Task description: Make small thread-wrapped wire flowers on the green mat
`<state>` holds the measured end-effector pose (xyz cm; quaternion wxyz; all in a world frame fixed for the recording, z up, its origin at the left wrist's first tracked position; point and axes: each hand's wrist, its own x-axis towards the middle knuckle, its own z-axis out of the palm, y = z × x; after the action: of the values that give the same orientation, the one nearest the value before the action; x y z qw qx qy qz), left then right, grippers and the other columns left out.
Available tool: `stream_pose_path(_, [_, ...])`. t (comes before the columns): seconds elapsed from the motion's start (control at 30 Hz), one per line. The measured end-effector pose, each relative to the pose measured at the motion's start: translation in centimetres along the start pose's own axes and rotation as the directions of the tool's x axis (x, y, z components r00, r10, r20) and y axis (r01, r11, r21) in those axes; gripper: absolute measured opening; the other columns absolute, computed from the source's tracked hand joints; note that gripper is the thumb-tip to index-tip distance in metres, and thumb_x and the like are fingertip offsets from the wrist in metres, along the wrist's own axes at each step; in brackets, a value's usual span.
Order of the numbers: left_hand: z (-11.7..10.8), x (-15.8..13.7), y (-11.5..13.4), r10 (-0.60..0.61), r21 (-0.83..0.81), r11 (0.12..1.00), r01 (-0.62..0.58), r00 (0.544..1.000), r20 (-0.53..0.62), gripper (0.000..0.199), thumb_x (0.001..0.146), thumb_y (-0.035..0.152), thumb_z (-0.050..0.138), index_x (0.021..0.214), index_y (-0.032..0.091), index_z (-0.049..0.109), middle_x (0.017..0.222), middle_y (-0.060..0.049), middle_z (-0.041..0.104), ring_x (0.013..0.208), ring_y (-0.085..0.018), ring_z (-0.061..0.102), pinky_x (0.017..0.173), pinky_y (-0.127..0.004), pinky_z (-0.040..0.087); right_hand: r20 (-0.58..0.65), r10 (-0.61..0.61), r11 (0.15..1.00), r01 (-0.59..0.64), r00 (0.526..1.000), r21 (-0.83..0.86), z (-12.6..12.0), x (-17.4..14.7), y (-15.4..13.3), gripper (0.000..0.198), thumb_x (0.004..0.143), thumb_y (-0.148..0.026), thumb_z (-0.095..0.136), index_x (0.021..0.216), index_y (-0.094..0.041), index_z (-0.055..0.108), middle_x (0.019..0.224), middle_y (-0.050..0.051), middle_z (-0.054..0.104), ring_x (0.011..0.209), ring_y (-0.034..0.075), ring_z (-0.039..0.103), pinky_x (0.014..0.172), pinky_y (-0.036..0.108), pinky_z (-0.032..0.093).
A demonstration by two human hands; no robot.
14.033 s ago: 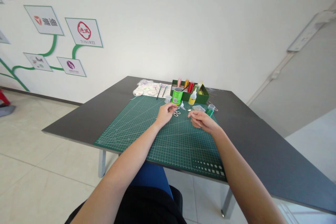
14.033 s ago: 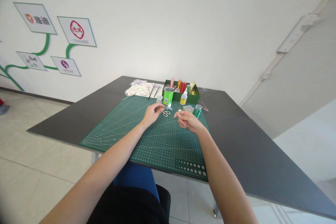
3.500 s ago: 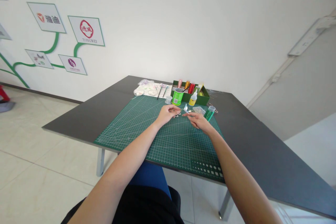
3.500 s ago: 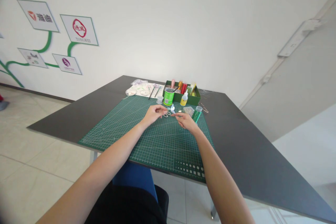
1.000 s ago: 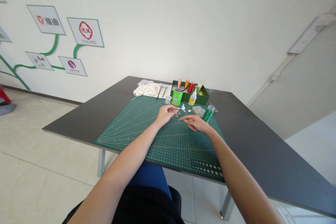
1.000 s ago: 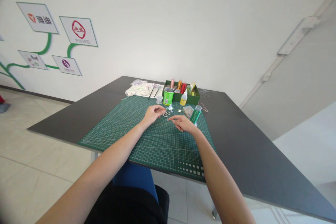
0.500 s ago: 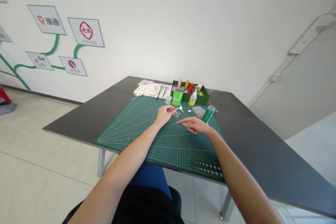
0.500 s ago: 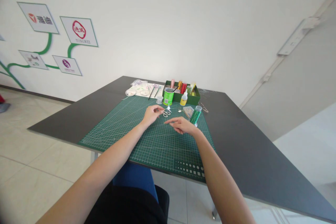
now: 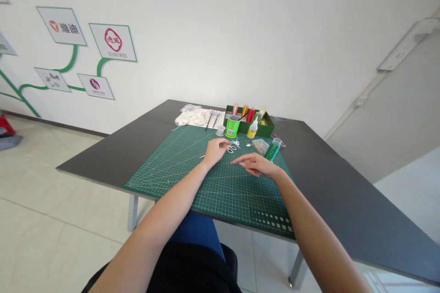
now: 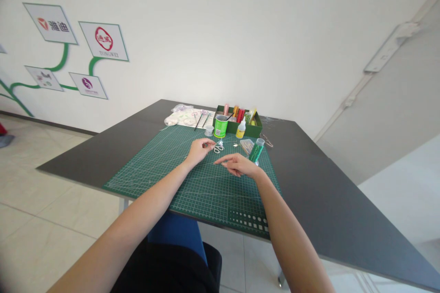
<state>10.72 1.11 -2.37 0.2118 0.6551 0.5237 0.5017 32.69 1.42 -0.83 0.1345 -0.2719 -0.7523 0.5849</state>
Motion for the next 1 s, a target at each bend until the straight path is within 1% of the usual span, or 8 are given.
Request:
stream_pose_path(0.13, [0.18,0.0,-0.26,0.034,0.074,0.997,-0.036,0.999,0.027,0.011,0.081,0.014,0.069,0.087,0.017,0.077,0.08,-0.004,0.074,0.072,-0.015,0.063,0.074,-0.028,0.047,-0.033,-0.037,0.997,0.039,0.999,0.066,0.06,-0.15,-0.18,0.048,0.089,-0.039,0.063,0.126,-0.007,0.065,0.04,-0.009,0.044,0.035,0.007,0.033,0.037,0.019,0.022])
stream_pose_path(0.23, [0.37,-0.08,-0.5,0.076,0.11,0.991,-0.082,0.995,0.065,0.011,0.081,0.013,0.069,0.087,0.017,0.077,0.083,-0.004,0.075,0.073,-0.015,0.063,0.075,-0.027,0.046,-0.048,-0.071,0.991,0.076,0.996,0.108,0.04,-0.28,-0.32,0.047,0.089,-0.038,0.063,0.124,-0.007,0.065,0.04,-0.009,0.044,0.034,0.006,0.03,0.038,0.02,0.02])
stream_pose_path(0.37, [0.51,-0.31,-0.58,0.132,0.135,0.979,-0.15,0.982,0.136,0.011,0.082,0.013,0.068,0.087,0.018,0.077,0.086,-0.005,0.074,0.072,-0.015,0.062,0.074,-0.027,0.046,-0.079,-0.094,0.986,0.104,0.992,0.13,-0.08,-0.36,-0.34,0.047,0.09,-0.04,0.063,0.123,-0.008,0.065,0.04,-0.009,0.043,0.033,0.006,0.029,0.039,0.021,0.02])
stream_pose_path(0.5, [0.46,-0.53,-0.3,0.145,0.165,0.969,-0.184,0.964,0.224,0.014,0.082,0.012,0.067,0.089,0.018,0.077,0.084,-0.004,0.073,0.072,-0.014,0.061,0.072,-0.025,0.044,-0.146,-0.104,0.98,0.126,0.984,0.153,-0.24,-0.31,-0.16,0.046,0.087,-0.041,0.065,0.121,-0.01,0.066,0.04,-0.01,0.04,0.033,0.006,0.028,0.04,0.022,0.02])
stream_pose_path(0.6, [0.47,-0.6,-0.12,0.153,0.152,0.967,-0.202,0.946,0.284,0.013,0.083,0.015,0.067,0.089,0.018,0.078,0.083,-0.003,0.073,0.071,-0.014,0.06,0.071,-0.025,0.044,-0.204,-0.109,0.976,0.144,0.973,0.165,-0.4,-0.3,-0.06,0.047,0.086,-0.041,0.066,0.122,-0.01,0.066,0.039,-0.011,0.037,0.033,0.006,0.026,0.04,0.023,0.018])
stream_pose_path(0.73, [0.62,-0.62,-0.14,0.161,0.135,0.968,-0.213,0.934,0.32,0.01,0.081,0.02,0.069,0.086,0.018,0.078,0.08,-0.003,0.072,0.067,-0.013,0.058,0.067,-0.024,0.043,-0.247,-0.117,0.972,0.161,0.962,0.169,-0.59,-0.35,-0.06,0.049,0.087,-0.04,0.064,0.126,-0.01,0.064,0.039,-0.011,0.035,0.034,0.006,0.025,0.04,0.023,0.017])
stream_pose_path(1.0, [0.8,-0.57,-0.23,0.199,0.071,0.967,-0.243,0.904,0.379,0.012,0.078,0.014,0.068,0.082,0.019,0.078,0.077,-0.002,0.073,0.067,-0.014,0.06,0.068,-0.024,0.043,-0.298,-0.1,0.969,0.161,0.949,0.187,-0.89,-0.34,-0.13,0.053,0.087,-0.039,0.064,0.13,-0.008,0.061,0.038,-0.011,0.034,0.033,0.006,0.023,0.039,0.023,0.015])
